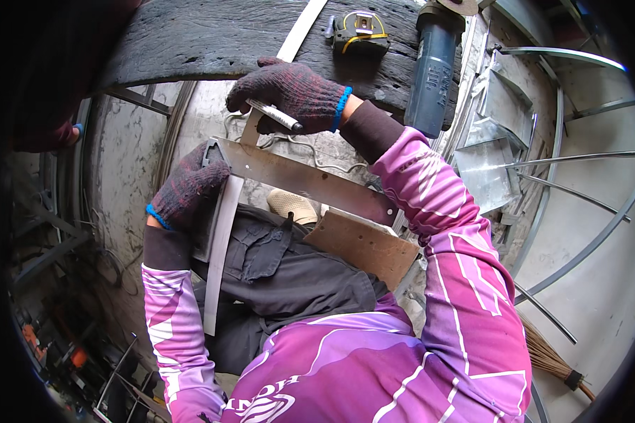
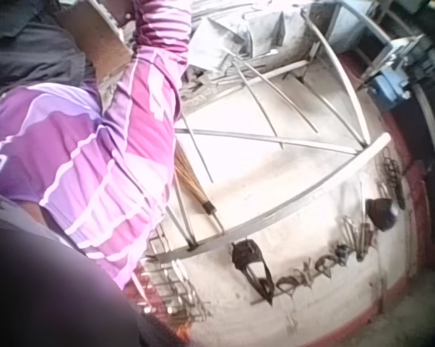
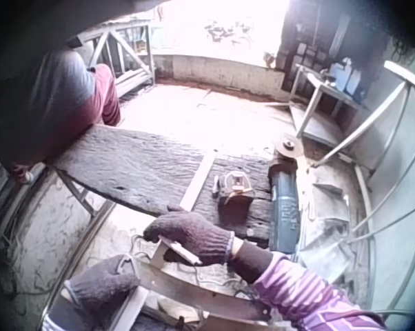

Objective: The person cuts and marks metal strips using an angle grinder, a tape measure, a square, and a pen.

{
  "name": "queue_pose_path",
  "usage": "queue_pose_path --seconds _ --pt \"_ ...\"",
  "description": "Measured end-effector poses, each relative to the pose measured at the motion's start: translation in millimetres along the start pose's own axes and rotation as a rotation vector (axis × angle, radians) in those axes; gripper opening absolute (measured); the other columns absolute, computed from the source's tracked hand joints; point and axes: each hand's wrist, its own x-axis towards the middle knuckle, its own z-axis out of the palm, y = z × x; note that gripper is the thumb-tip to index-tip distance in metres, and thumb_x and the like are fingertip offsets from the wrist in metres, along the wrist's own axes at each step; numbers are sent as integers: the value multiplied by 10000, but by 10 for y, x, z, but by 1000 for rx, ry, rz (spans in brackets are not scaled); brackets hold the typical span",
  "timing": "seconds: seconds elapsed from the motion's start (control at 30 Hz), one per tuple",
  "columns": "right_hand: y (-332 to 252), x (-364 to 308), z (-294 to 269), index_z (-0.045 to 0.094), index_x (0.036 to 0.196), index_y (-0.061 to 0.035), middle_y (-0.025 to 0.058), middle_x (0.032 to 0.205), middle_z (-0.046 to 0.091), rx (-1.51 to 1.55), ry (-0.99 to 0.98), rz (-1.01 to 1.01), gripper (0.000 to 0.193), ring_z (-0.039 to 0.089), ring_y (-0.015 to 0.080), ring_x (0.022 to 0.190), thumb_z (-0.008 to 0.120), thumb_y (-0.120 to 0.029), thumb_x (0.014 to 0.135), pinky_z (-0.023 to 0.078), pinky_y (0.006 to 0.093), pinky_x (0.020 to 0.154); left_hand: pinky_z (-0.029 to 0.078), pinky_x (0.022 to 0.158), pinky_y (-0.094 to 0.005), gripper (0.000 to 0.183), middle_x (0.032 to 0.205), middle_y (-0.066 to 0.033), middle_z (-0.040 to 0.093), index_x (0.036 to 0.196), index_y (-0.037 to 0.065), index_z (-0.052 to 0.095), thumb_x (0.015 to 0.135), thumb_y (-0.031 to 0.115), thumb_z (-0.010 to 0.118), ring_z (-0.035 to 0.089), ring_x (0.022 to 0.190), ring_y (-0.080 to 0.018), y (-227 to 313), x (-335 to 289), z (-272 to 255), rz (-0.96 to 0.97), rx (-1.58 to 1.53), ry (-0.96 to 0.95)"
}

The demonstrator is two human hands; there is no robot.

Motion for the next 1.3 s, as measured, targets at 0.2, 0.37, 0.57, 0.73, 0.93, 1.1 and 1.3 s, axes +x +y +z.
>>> queue_pose_path --seconds 0.2,0.37,0.57,0.73,0.93,1.1,1.3 --pt "-20 10 -7 672 1186 -216 -12 1138 725 48 -1 38 318 695 230 1085 740 -274 881 278 554 1200 525 838 -309 469 1029 -78 710 1257 -7 626 893 283 684 631 902 -137 78 -30 5 -13 50 6" --pt "-16 -3 -27 650 1248 -184 11 1157 715 53 -12 11 397 687 237 1121 749 -193 864 231 577 1226 526 834 -308 482 1030 -75 704 1266 -12 616 890 281 689 627 900 -135 159 -56 36 -35 50 17" --pt "-13 19 -9 649 1256 -187 6 1162 716 43 -26 38 406 686 235 1122 746 -179 861 227 576 1232 524 835 -302 500 1040 -77 701 1278 -16 609 883 276 702 627 909 -138 90 -49 4 -28 29 19" --pt "-6 -3 9 673 1217 -206 -8 1153 729 46 -2 54 298 695 212 1105 680 -163 922 241 560 1227 525 835 -296 505 1051 -67 699 1285 -12 609 877 267 711 623 916 -132 116 -52 37 -29 -41 26" --pt "-23 2 9 694 1187 -229 -25 1150 741 57 15 73 237 702 183 1094 601 -140 988 251 552 1221 522 832 -288 504 1054 -58 695 1291 -4 610 873 258 715 618 918 -127 169 -88 51 -86 -47 21" --pt "-6 6 20 692 1184 -227 -26 1157 736 48 18 61 237 698 183 1101 617 -154 972 263 552 1212 520 814 -299 467 1012 -58 691 1241 -12 635 873 265 709 612 887 -133 82 -48 46 -40 -42 38" --pt "-13 25 -28 654 1233 -182 3 1143 717 60 -44 39 369 686 231 1112 736 -179 874 222 578 1223 524 803 -321 401 961 -85 702 1171 -4 660 883 273 696 626 859 -150 21 -21 39 1 8 55"
